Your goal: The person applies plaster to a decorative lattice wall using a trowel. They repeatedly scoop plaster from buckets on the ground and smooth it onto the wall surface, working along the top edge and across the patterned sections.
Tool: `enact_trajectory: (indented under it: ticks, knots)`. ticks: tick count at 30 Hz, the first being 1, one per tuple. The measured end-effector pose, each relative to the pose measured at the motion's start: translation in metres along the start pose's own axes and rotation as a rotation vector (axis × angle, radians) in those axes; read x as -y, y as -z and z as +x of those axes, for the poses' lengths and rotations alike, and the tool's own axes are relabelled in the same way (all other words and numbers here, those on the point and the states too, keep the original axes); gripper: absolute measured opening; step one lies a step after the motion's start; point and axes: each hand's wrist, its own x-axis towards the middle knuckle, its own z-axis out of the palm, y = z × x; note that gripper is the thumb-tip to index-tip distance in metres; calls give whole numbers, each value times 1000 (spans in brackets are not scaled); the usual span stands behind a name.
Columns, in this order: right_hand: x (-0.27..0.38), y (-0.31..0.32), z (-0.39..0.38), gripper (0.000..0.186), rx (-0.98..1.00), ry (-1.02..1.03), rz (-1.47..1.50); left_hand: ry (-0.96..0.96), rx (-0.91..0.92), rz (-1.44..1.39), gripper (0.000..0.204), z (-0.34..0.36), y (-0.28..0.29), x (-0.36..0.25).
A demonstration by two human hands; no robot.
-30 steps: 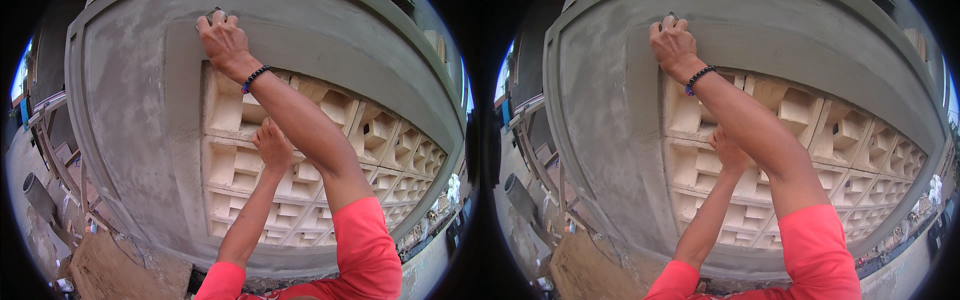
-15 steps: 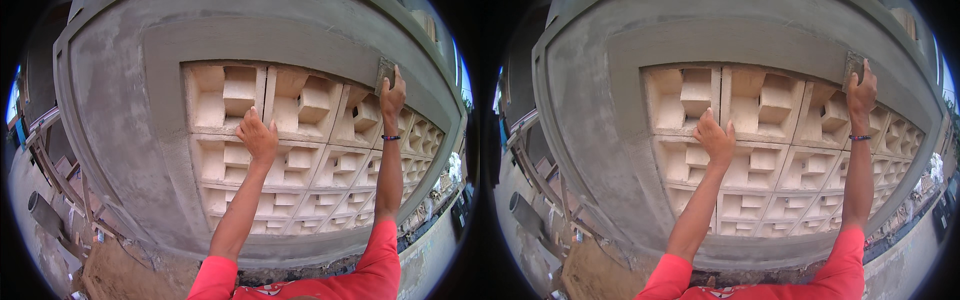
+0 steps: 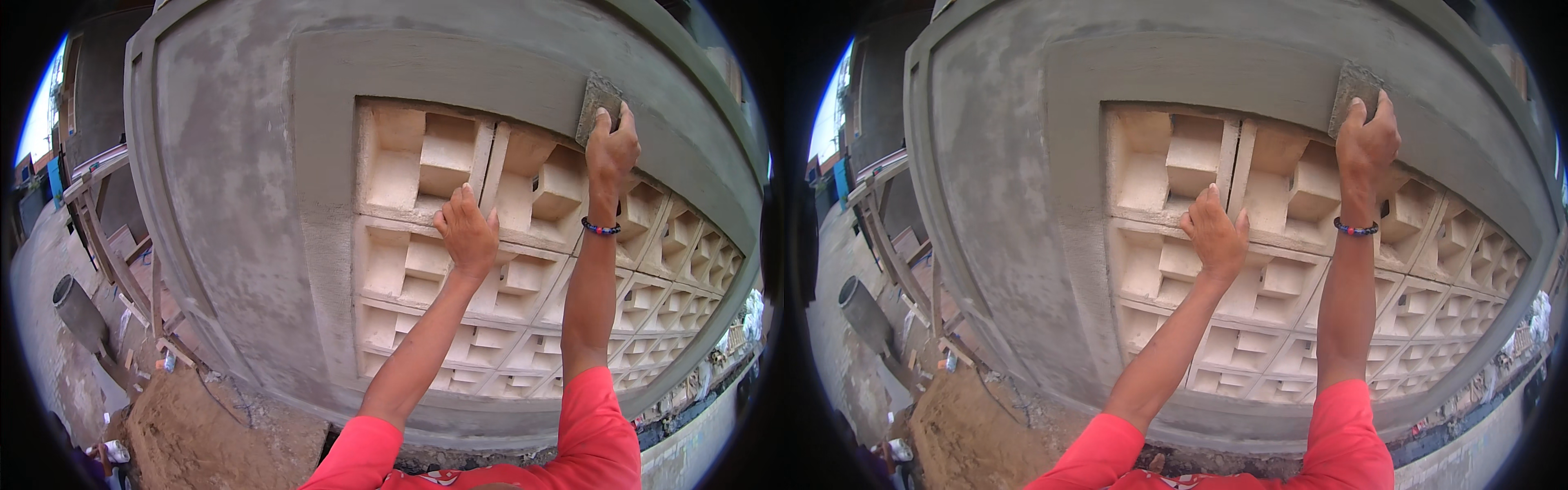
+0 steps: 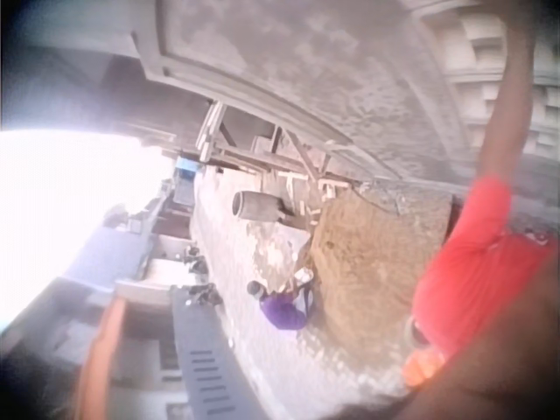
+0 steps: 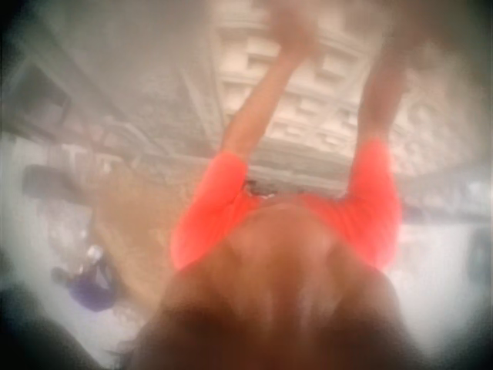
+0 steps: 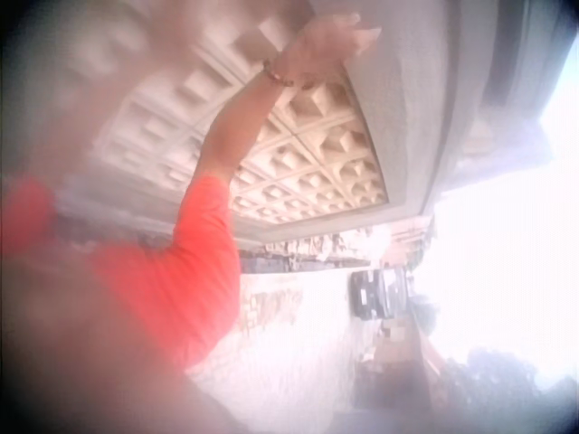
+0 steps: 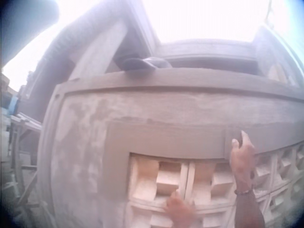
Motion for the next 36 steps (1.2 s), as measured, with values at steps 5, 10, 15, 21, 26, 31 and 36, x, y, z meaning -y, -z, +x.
enact_trajectory:
  ticks: [5, 10, 15, 21, 26, 31, 36]
  knots:
    - [122, -57, -53, 41, 100, 253, 187, -4, 43, -33, 69, -5, -4, -3]
    - [230, -123, -105, 31, 267, 400, 309, 146, 208, -252, 64, -12, -1, -12]
    - [265, -112, -122, 31, 393, 472, 642, 175, 215, -462, 64, -5, 18, -8]
    - [134, -48, -44, 39, 23, 166, 381, 8, -13, 0, 62, -3, -4, -5]
    - [156, -69, -70, 42, 93, 166, 234, 83, 140, -34, 61, -2, -3, -2]
    - [263, -123, -134, 42, 344, 399, 412, 193, 422, -278, 68, 17, 47, -17]
    - [260, -103, -120, 42, 824, -37, 1204, -14, 47, -113, 64, 11, 33, -11]
